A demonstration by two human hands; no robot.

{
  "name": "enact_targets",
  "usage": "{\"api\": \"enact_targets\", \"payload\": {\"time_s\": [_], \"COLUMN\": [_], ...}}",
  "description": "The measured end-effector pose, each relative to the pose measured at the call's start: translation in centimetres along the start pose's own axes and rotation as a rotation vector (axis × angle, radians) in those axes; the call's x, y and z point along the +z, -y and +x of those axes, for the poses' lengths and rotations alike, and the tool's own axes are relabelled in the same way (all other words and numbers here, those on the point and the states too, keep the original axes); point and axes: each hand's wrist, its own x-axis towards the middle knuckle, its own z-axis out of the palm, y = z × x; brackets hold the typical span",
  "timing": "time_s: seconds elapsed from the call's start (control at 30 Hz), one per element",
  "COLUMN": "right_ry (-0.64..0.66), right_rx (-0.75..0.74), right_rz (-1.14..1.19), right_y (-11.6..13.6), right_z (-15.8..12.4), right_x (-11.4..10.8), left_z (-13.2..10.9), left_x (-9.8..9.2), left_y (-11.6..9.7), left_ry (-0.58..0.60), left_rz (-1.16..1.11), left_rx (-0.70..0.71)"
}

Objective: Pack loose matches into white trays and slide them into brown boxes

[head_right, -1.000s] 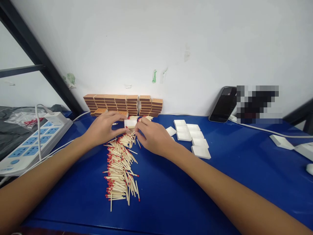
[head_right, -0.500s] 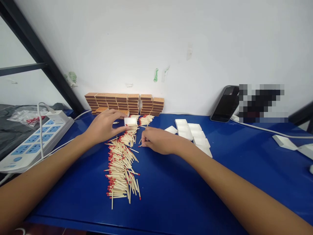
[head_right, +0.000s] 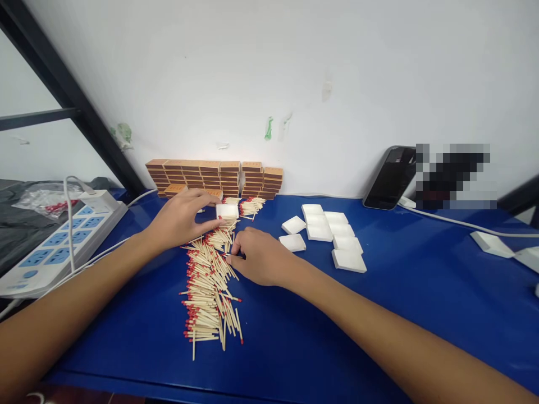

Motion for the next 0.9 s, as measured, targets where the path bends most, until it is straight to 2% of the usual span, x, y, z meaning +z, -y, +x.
{"api": "enact_targets", "payload": {"time_s": [0.33, 0.4, 0.6, 0.9], "right_ry": [0.085, 0.034, -0.28, -0.321], "right_rx": [0.017, -0.001, -0.037, -0.168], "right_rz": [-0.14, -0.146, -0.241, -0.431], "right_y": [-0.4, -0.8, -1.3, -1.5], "right_z": [-0.1, 0.1, 1.0, 1.4], "right_x": [-1.6, -2.0, -2.8, -1.4], "left_z": [0.0, 0.0, 0.0, 0.1], "left_x": [0.0, 0.1, 0.1, -0.1], "left_y": [-0.2, -0.3, -1.1, -2.1], "left_ry": [0.022, 0.036, 0.056, 0.013], "left_rz": [-0.028, -0.044, -0.123, -0.191], "left_rx": [-0.002, 0.005, 0.015, 0.057]}}
